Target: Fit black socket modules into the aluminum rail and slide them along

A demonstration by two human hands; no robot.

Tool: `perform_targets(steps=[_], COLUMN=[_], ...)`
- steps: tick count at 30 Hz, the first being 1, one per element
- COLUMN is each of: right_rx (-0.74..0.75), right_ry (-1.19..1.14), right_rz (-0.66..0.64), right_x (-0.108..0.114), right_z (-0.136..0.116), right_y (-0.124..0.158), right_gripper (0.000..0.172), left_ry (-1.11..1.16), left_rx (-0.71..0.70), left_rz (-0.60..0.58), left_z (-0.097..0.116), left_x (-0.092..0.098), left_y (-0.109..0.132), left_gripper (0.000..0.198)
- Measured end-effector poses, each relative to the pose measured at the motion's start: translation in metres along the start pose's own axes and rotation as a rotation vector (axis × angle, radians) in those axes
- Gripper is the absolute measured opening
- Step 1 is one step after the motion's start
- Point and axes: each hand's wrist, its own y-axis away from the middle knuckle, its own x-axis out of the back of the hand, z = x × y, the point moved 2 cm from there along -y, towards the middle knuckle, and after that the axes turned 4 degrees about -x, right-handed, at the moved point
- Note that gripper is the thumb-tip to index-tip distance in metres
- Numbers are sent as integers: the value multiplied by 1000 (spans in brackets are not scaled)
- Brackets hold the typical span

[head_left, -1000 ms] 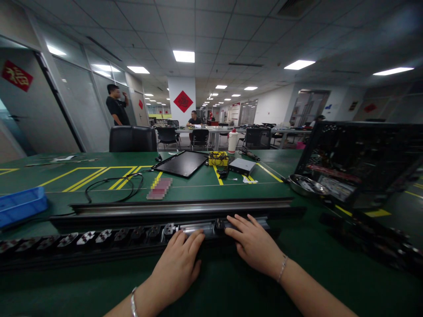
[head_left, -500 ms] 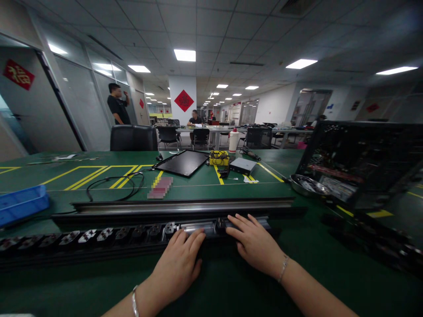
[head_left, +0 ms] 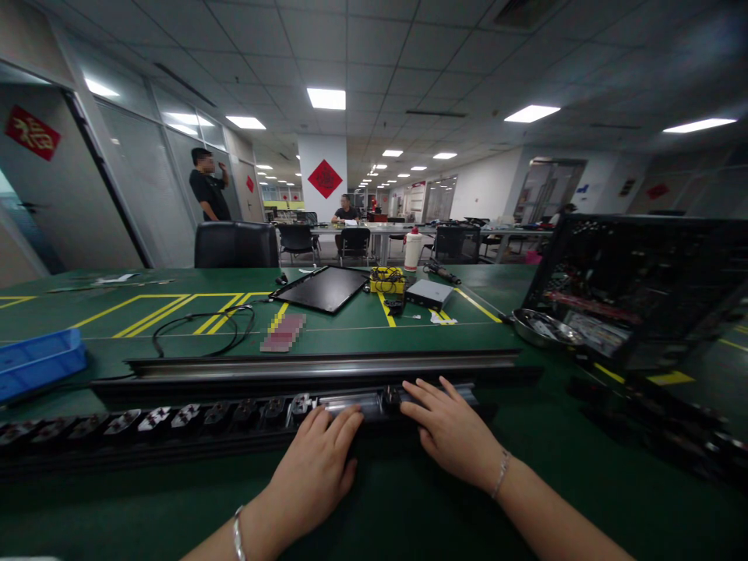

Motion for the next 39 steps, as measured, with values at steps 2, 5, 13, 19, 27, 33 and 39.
perform_targets(steps=[2,5,13,19,27,33,39], right_rx=[3,7,1,0,-6,-6,-10], right_ry=[-2,0,2,-5,-20,-13,-24], right_rz=[0,3,-6,-9,-31,-45,-44], right_x=[0,0,1,1,-1,0,0], right_z=[0,0,0,0,2,1,1], right_y=[0,0,0,1,3,3,2], right_gripper=[46,46,46,47,53,54,51], left_ry=[0,7,6,6,6,4,-2], left_rx=[0,2,-6,0,-3,-5,-2], left_rz=[-1,0,6,-6,1,-5,-9], left_z=[0,0,0,0,0,0,0], left_x=[0,0,-1,-1,-2,0,-1], left_y=[0,0,1,1,0,0,1], left_gripper=[58,58,57,58,59,58,58])
